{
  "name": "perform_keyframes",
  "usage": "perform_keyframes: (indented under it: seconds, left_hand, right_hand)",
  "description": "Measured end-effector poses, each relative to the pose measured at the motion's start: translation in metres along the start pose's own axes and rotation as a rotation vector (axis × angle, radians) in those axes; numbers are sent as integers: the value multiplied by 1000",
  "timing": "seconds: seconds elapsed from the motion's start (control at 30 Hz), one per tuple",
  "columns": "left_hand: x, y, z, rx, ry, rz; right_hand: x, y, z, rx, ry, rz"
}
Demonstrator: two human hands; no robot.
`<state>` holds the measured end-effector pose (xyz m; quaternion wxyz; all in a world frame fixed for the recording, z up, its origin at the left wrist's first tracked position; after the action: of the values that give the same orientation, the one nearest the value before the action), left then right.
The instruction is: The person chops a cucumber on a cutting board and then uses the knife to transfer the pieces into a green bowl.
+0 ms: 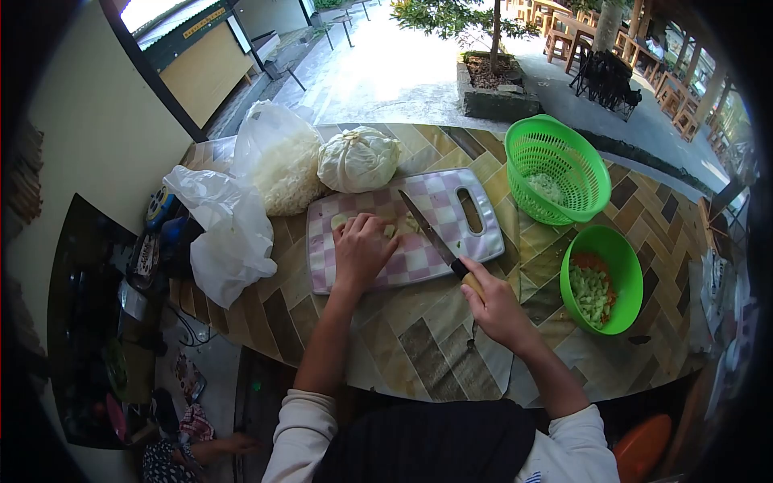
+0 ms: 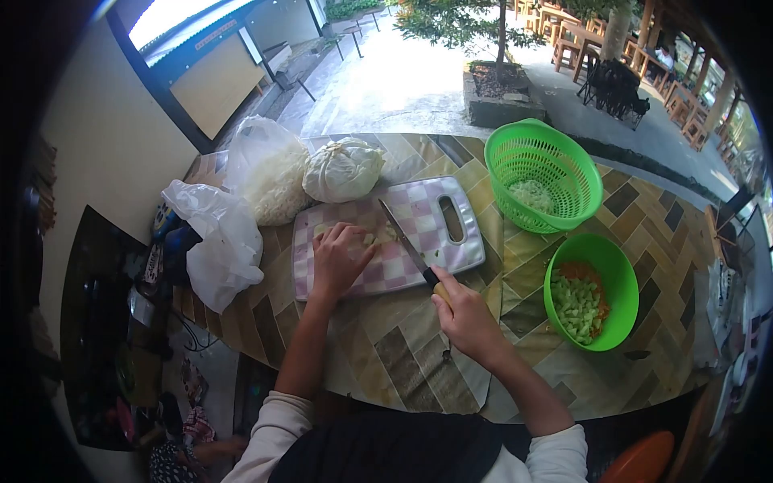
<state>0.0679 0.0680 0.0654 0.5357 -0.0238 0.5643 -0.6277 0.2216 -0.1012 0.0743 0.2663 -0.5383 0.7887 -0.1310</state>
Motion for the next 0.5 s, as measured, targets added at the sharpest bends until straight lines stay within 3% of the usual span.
perform_keyframes:
  seconds: [0.23, 0.5]
  left_hand:
    - [7, 10, -9, -57, -132, -89]
    - [7, 14, -17, 55, -131, -86]
  right_hand:
    - [6, 8, -5, -24, 48, -78]
    - [3, 22, -3, 19, 33, -131]
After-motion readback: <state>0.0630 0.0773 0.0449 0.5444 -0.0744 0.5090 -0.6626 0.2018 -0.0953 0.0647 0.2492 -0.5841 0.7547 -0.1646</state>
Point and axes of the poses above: each hand's wrist, its own x-axis away from the middle knuckle, its own y-axis out of the palm, z = x × y, the point moved 10 cm from there along -x, towards the middle knuckle, and after that the axes turned 8 degrees about z, right-handed, at the moved point
